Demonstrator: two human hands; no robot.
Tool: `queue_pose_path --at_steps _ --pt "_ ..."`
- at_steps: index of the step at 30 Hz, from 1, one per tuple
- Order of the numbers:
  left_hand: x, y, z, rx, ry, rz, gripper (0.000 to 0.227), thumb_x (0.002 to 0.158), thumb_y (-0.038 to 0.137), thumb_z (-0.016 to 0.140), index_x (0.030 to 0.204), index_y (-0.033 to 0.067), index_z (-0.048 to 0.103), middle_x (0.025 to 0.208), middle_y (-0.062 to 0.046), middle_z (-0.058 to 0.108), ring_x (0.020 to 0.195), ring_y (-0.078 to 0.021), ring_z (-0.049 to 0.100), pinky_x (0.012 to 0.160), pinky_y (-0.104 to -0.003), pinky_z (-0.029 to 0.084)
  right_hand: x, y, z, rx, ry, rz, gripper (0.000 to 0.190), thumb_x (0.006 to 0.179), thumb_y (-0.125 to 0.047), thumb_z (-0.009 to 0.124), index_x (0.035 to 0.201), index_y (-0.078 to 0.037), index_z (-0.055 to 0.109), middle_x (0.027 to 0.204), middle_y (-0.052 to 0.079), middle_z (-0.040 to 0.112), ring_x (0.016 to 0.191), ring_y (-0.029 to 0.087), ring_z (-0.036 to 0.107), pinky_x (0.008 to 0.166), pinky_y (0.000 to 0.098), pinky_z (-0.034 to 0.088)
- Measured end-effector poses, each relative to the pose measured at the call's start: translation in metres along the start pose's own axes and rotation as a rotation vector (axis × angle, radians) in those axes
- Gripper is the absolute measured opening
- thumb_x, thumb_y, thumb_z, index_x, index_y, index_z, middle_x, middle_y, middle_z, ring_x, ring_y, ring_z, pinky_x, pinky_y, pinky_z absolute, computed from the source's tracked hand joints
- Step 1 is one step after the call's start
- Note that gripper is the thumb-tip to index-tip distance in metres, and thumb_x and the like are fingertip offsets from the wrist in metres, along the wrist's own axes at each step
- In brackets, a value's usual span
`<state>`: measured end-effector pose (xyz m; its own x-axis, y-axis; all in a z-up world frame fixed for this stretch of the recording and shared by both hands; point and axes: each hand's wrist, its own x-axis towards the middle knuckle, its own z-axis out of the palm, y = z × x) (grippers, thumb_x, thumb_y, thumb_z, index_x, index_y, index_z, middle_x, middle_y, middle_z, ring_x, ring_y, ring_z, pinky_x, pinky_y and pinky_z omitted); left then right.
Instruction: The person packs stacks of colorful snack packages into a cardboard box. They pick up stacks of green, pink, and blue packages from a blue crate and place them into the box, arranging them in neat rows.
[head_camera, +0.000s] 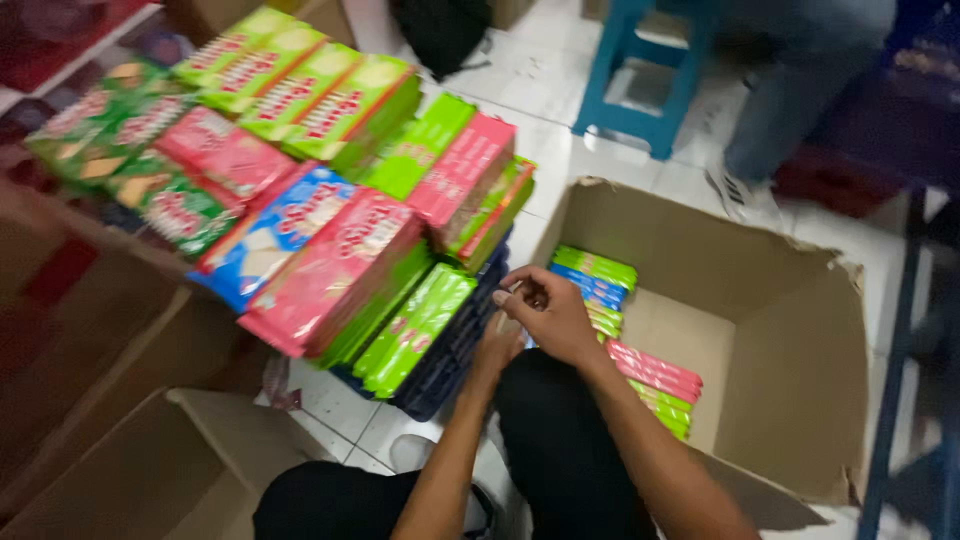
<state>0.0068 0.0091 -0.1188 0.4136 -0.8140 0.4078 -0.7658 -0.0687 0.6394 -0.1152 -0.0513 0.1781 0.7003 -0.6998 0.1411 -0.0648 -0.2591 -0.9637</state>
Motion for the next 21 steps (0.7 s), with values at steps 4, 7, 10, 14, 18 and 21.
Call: queue_pose_path --at_steps 4,7,10,14,18,21 --pt "-0.031 0.054 -0.095 -0.228 -0.071 -0.091 0.022 0.095 0.015 0.062 0.116 0.0113 0.069 0.133 -0.024 0.059 0.122 -0.0498 0.061 0.102 -0.054 0.052 0.007 -0.01 0.052 0.055 0.051 0.042 0.02 0.082 -0.017 0.083 0.1 -0.013 0.077 0.067 0.005 0.071 0.059 0.012 0.067 0.062 0.0247 0.056" --pt "-0.039 0.143 -0.211 -0.228 -0.362 -0.09 0.024 0.087 0.004 0.045 0.106 0.0058 0.06 0.101 -0.022 0.068 0.097 -0.0434 0.065 0.08 -0.051 0.046 0.006 -0.012 0.063 -0.183 0.053 0.059 0.014 0.085 -0.032 0.08 0.085 -0.019 0.073 0.063 -0.005 0.065 0.058 0.004 0.053 0.059 0.0254 0.041" --pt "-0.039 0.171 -0.279 -0.093 -0.204 0.061 0.026 0.082 0.004 0.053 0.105 0.0018 0.065 0.099 -0.018 0.068 0.093 -0.037 0.065 0.082 -0.046 0.048 0.007 -0.007 0.063 -0.028 0.025 0.175 0.012 0.089 -0.024 0.078 0.089 -0.013 0.074 0.063 0.004 0.064 0.055 0.012 0.06 0.055 0.0271 0.05" --pt "-0.003 0.195 -0.37 0.097 0.132 0.076 0.021 0.09 0.012 0.064 0.11 0.0037 0.066 0.111 -0.017 0.07 0.111 -0.0363 0.067 0.099 -0.044 0.051 0.008 -0.001 0.069 -0.074 -0.118 0.094 0.011 0.089 -0.024 0.077 0.088 -0.013 0.073 0.062 0.001 0.064 0.054 0.01 0.057 0.055 0.0259 0.044" --pt "0.047 0.19 -0.426 0.546 0.093 -0.05 0.073 0.078 0.046 0.078 0.139 0.0111 0.057 0.13 -0.023 0.057 0.123 -0.0446 0.057 0.096 -0.057 0.05 0.014 0.01 0.072 -0.057 -0.061 0.136 0.019 0.081 -0.02 0.085 0.096 -0.009 0.079 0.069 0.012 0.071 0.056 0.021 0.07 0.061 0.0328 0.056" --pt "0.077 0.177 -0.433 0.671 -0.105 -0.211 0.089 0.082 0.061 0.067 0.152 0.0111 0.044 0.149 -0.028 0.045 0.142 -0.0483 0.041 0.106 -0.068 0.039 0.01 0.002 0.07 -0.058 -0.048 0.161 0.019 0.082 -0.021 0.085 0.097 -0.009 0.08 0.071 0.012 0.071 0.056 0.02 0.069 0.061 0.0324 0.055"
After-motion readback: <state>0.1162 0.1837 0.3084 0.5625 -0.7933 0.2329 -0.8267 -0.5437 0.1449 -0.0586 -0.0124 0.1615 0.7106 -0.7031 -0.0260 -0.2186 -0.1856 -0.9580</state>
